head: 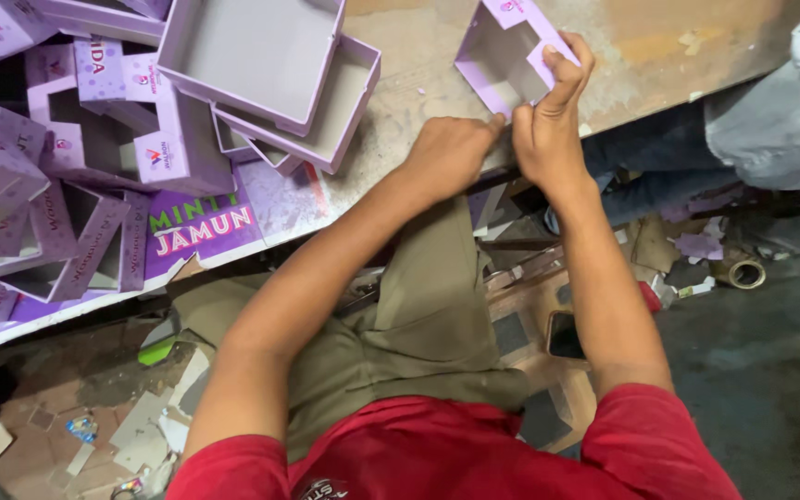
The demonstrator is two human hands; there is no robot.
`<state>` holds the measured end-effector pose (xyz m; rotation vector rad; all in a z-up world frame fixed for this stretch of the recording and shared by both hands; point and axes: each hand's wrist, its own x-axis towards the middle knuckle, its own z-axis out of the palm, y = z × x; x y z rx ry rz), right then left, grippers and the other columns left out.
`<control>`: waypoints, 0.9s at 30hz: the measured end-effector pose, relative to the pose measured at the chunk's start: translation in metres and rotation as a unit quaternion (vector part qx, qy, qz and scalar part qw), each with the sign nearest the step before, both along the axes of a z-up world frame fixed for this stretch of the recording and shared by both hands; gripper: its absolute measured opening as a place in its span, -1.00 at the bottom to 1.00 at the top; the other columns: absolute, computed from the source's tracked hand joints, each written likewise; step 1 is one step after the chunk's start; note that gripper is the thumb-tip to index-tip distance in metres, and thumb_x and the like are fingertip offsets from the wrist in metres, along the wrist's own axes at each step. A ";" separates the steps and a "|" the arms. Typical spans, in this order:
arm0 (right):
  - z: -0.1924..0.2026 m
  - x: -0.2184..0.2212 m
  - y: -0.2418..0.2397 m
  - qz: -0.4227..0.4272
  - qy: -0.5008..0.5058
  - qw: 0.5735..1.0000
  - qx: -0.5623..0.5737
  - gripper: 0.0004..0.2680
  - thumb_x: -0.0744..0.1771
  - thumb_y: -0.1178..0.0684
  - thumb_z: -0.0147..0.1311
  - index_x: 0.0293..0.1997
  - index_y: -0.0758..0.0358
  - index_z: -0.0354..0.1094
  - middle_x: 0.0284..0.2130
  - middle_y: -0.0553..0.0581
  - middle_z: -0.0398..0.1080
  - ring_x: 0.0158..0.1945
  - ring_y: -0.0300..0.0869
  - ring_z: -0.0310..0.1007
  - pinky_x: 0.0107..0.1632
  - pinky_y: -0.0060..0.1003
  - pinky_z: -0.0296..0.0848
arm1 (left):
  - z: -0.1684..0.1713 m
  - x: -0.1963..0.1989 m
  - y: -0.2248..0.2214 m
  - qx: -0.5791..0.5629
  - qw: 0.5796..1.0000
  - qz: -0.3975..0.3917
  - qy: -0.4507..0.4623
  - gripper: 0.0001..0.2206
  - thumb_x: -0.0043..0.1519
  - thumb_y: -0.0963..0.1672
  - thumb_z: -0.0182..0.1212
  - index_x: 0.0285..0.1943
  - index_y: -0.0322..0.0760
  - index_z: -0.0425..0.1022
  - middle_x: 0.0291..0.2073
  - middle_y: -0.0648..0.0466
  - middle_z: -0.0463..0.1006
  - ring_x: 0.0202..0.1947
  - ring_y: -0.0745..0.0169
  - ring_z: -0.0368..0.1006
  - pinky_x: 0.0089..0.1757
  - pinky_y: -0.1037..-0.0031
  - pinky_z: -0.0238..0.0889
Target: The person assembles small purple cardboard boxes by folding flaps and inserting white inserts. They handle each box one at a time, placing completed units aside on the table.
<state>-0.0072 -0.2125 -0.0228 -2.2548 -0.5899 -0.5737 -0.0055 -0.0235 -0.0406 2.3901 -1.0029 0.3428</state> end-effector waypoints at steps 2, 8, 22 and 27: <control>0.002 0.003 -0.002 -0.006 -0.007 1.000 -0.005 -0.48 0.28 0.41 -0.11 0.37 0.17 -0.20 0.36 0.41 -0.14 0.46 0.26 0.00 0.56 0.04 0.02 | 0.003 0.006 0.005 0.034 0.999 0.020 0.027 -0.70 0.20 -0.21 0.14 0.12 -0.38 0.54 -0.48 -0.08 0.61 -0.46 -0.08 0.59 -0.46 0.17 0.36; 0.001 -0.001 -0.007 -0.007 0.007 0.999 -0.035 -0.51 0.34 0.36 -0.08 0.40 0.29 -0.25 0.36 0.49 -0.14 0.45 0.26 0.00 0.55 -0.01 0.03 | 0.015 0.027 0.023 0.129 0.967 0.201 -0.087 -0.66 0.14 -0.22 0.14 0.11 -0.45 0.52 -0.55 0.03 0.60 -0.56 0.13 0.57 -0.43 0.28 0.36; -0.004 -0.033 -0.027 -0.115 0.054 0.991 -0.041 -0.08 0.24 -0.12 0.60 0.57 0.29 -0.31 0.46 0.47 -0.17 0.55 0.31 -0.11 0.55 0.08 0.01 | 0.037 -0.020 0.049 0.015 0.972 0.219 -0.088 -0.53 0.16 -0.25 0.13 0.31 -0.26 0.32 -0.21 -0.11 0.49 -0.21 -0.07 0.48 -0.25 0.21 0.37; -0.016 -0.028 -0.019 -0.116 0.016 0.993 -0.019 -0.02 0.18 -0.17 0.64 0.57 0.30 -0.30 0.46 0.41 -0.11 0.55 0.27 -0.07 0.57 0.13 0.05 | 0.026 0.009 0.023 0.035 0.964 0.231 -0.125 -0.49 0.13 -0.23 0.16 0.34 -0.20 0.35 -0.20 -0.07 0.49 -0.16 -0.02 0.47 -0.22 0.25 0.37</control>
